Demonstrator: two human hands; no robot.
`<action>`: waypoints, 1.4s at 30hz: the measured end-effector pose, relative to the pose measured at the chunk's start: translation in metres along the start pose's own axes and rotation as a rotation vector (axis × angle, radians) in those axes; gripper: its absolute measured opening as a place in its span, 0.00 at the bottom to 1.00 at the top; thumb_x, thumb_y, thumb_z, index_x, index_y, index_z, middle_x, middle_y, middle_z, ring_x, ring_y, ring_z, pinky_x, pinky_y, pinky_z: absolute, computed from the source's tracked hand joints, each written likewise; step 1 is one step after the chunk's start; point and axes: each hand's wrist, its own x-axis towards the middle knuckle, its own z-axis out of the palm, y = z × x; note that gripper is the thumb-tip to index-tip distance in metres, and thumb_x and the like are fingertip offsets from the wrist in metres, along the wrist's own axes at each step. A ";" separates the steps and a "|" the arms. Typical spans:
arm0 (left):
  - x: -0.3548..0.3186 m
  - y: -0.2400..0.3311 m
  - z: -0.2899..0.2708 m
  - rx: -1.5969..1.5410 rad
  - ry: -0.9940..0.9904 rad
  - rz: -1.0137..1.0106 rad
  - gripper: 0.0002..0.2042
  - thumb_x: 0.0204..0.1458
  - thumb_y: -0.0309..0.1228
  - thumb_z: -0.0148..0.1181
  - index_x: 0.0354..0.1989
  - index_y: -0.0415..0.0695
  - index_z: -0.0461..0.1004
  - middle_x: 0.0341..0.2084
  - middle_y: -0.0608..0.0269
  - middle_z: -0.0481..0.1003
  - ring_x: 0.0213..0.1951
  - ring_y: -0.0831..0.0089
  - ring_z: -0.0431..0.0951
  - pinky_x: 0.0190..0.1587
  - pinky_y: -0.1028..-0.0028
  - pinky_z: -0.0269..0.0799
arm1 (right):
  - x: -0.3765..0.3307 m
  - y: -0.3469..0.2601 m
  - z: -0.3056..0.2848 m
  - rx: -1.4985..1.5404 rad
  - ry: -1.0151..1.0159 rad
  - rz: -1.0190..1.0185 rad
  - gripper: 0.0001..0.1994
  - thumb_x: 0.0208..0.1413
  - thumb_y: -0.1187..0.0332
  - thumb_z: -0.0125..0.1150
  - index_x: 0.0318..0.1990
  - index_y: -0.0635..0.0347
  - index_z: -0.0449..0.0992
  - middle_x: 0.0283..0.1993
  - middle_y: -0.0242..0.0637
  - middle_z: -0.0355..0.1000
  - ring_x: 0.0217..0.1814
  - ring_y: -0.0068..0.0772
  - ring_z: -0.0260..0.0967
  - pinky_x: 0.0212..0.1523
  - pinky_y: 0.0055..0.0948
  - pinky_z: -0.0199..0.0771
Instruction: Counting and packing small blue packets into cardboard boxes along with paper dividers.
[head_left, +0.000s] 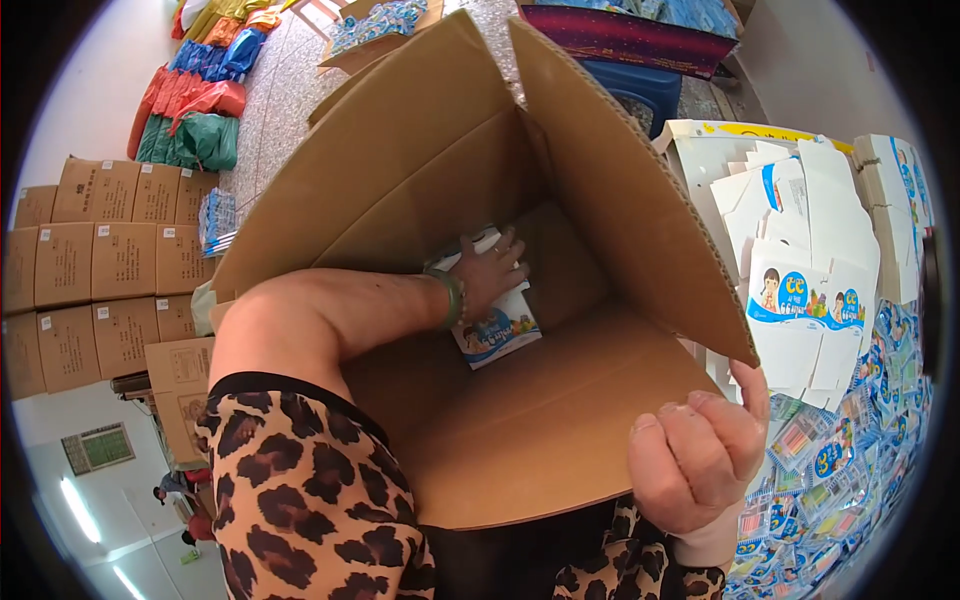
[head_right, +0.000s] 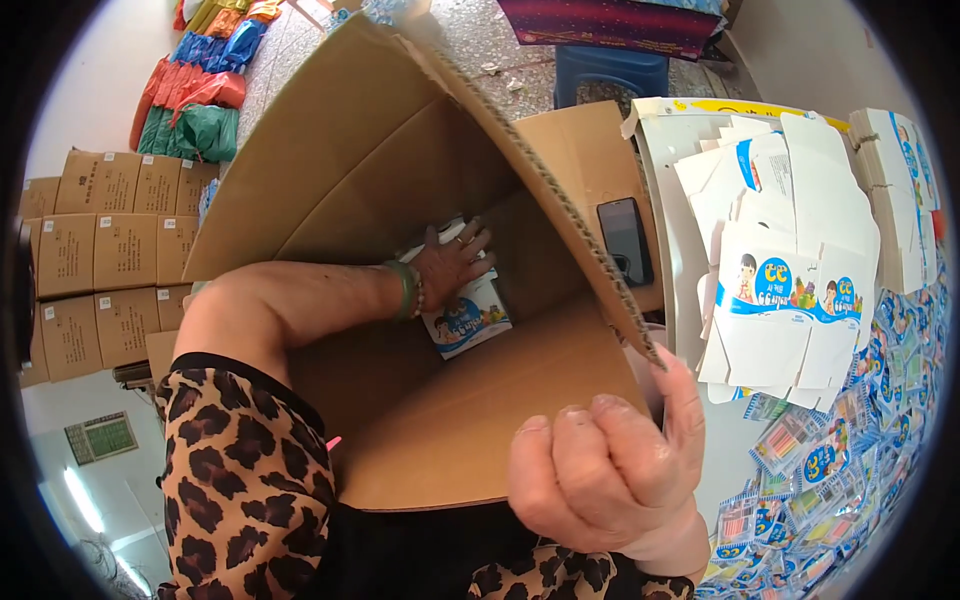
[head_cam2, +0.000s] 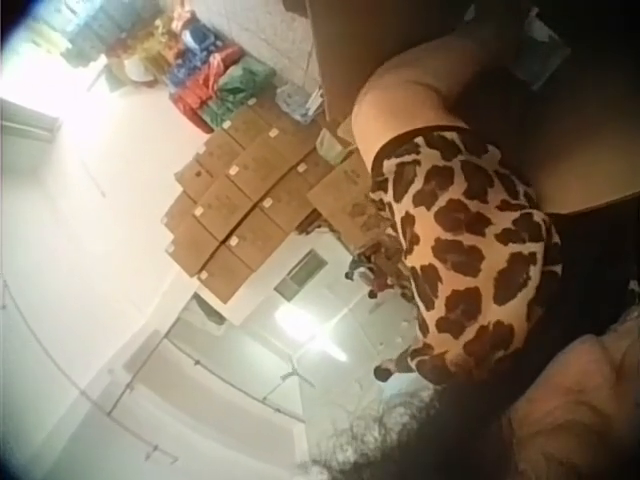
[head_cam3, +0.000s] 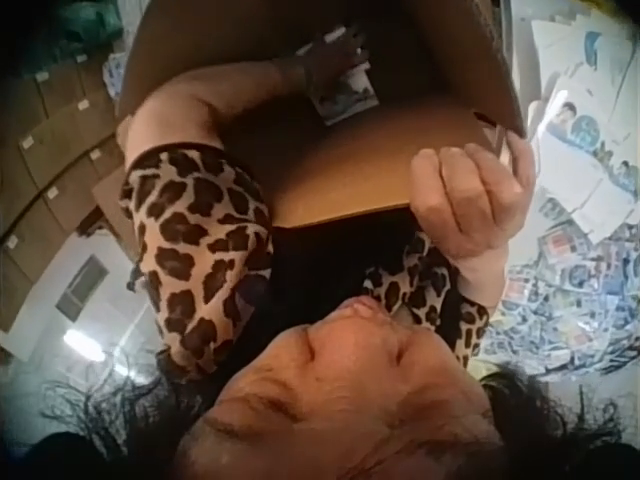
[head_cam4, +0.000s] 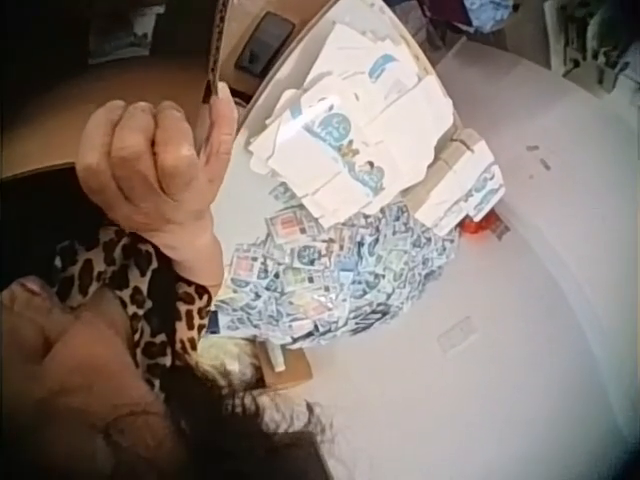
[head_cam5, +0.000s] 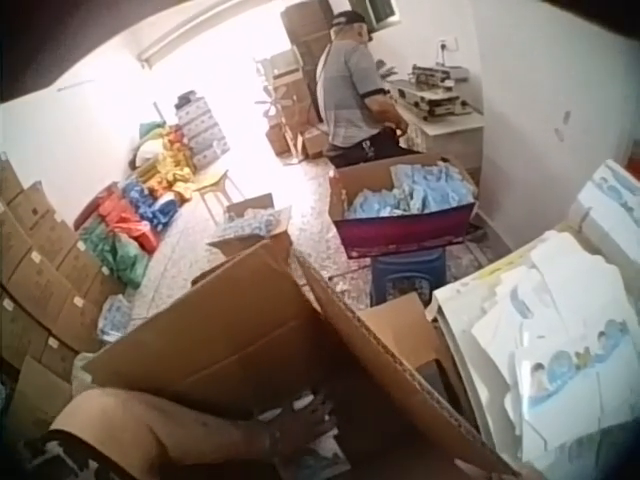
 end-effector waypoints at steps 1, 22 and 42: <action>0.000 -0.001 0.001 0.056 -0.026 -0.017 0.41 0.33 0.39 0.71 0.61 0.48 0.60 0.63 0.51 0.56 0.68 0.53 0.49 0.59 0.38 0.55 | 0.002 -0.001 0.001 0.020 -0.017 -0.008 0.12 0.42 0.76 0.61 0.36 0.54 0.71 0.39 0.33 0.67 0.43 0.36 0.64 0.50 0.57 0.73; -0.013 -0.061 0.131 -0.771 -0.367 -0.265 0.23 0.57 0.35 0.50 0.60 0.39 0.59 0.45 0.41 0.75 0.48 0.52 0.77 0.50 0.60 0.72 | 0.016 0.004 0.009 -0.013 -0.012 -0.064 0.11 0.43 0.73 0.60 0.36 0.51 0.71 0.37 0.32 0.68 0.42 0.34 0.65 0.48 0.55 0.71; 0.032 -0.043 0.191 -0.208 0.147 0.139 0.18 0.59 0.49 0.45 0.39 0.53 0.78 0.46 0.60 0.77 0.55 0.58 0.70 0.60 0.55 0.59 | 0.029 -0.001 0.006 0.033 -0.078 0.038 0.13 0.40 0.75 0.62 0.36 0.52 0.71 0.36 0.30 0.68 0.41 0.34 0.69 0.58 0.58 0.63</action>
